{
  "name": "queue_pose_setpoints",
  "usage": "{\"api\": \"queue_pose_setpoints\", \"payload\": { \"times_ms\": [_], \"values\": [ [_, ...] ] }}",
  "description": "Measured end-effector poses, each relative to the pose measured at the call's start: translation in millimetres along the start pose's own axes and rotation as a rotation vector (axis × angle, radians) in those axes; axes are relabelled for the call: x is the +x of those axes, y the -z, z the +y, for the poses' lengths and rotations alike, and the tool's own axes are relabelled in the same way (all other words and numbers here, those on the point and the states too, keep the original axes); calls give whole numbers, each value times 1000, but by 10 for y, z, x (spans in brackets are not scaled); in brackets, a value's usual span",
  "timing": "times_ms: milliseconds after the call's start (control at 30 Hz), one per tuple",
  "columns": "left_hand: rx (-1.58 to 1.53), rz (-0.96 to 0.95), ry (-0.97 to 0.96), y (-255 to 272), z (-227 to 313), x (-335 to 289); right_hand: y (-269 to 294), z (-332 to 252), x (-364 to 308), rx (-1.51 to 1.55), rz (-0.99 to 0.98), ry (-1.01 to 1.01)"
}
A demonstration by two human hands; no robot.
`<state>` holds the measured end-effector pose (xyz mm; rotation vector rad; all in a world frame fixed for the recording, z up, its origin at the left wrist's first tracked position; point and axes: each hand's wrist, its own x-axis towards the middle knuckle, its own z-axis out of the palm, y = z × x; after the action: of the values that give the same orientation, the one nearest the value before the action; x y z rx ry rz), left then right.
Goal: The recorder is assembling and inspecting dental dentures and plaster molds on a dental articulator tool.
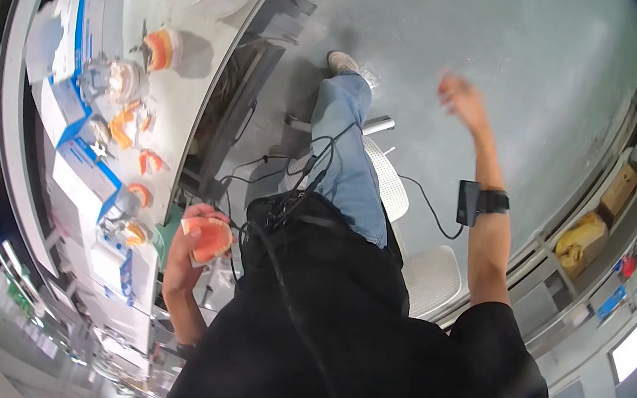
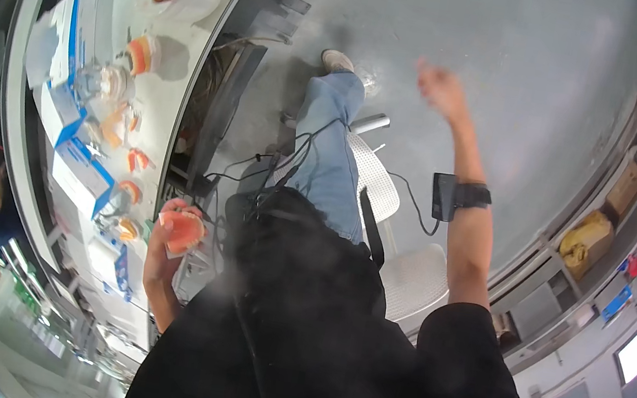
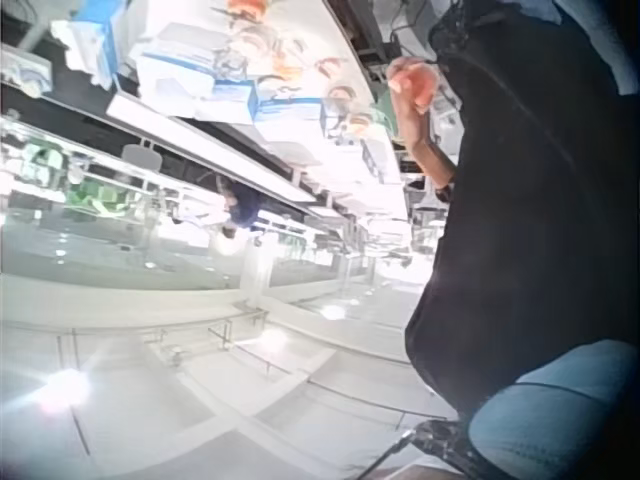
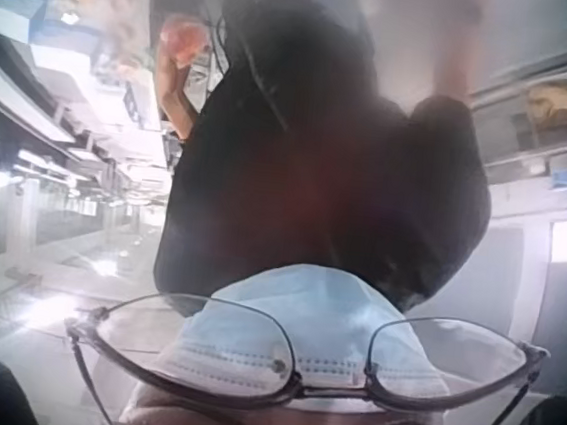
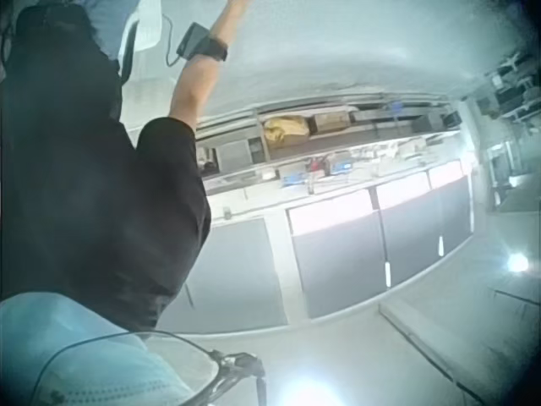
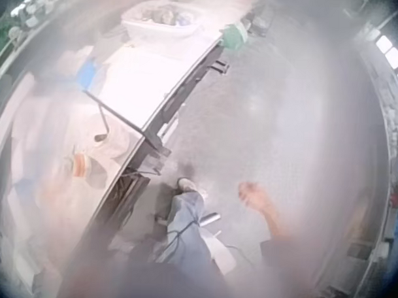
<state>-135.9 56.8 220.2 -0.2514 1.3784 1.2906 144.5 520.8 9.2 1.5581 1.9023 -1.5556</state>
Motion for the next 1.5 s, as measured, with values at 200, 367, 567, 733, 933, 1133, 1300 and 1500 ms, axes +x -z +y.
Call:
{"api": "queue_pose_setpoints", "payload": {
  "times_ms": [200, 367, 567, 733, 933, 1133, 1300, 1500],
  "values": [
    [47, -94, 84, -126, 4, 28, -1183, 870, -872, -660, -938, -412],
    [93, -120, 192, -218, -13, 348, -1915, 2894, -1002, -306, -714, -539],
    [169, -92, 219, -368, 117, 502, -1582, 1895, -37, 284, 377, -74],
    [279, -83, 185, -727, 355, 734, -1063, 1308, 85, 389, 412, 57],
    [357, 32, 155, -1728, 946, 931, -128, 973, -306, 439, 226, -197],
    [278, -39, 146, -2792, 1672, 1102, 647, 956, -326, 446, 137, -343],
    [326, -243, 86, -3560, 2159, 1489, 1034, 997, -452, 454, 208, -396],
    [75, -280, -16, -4480, 2357, 2155, 1520, 976, -225, -204, 581, 66]
  ]
}}
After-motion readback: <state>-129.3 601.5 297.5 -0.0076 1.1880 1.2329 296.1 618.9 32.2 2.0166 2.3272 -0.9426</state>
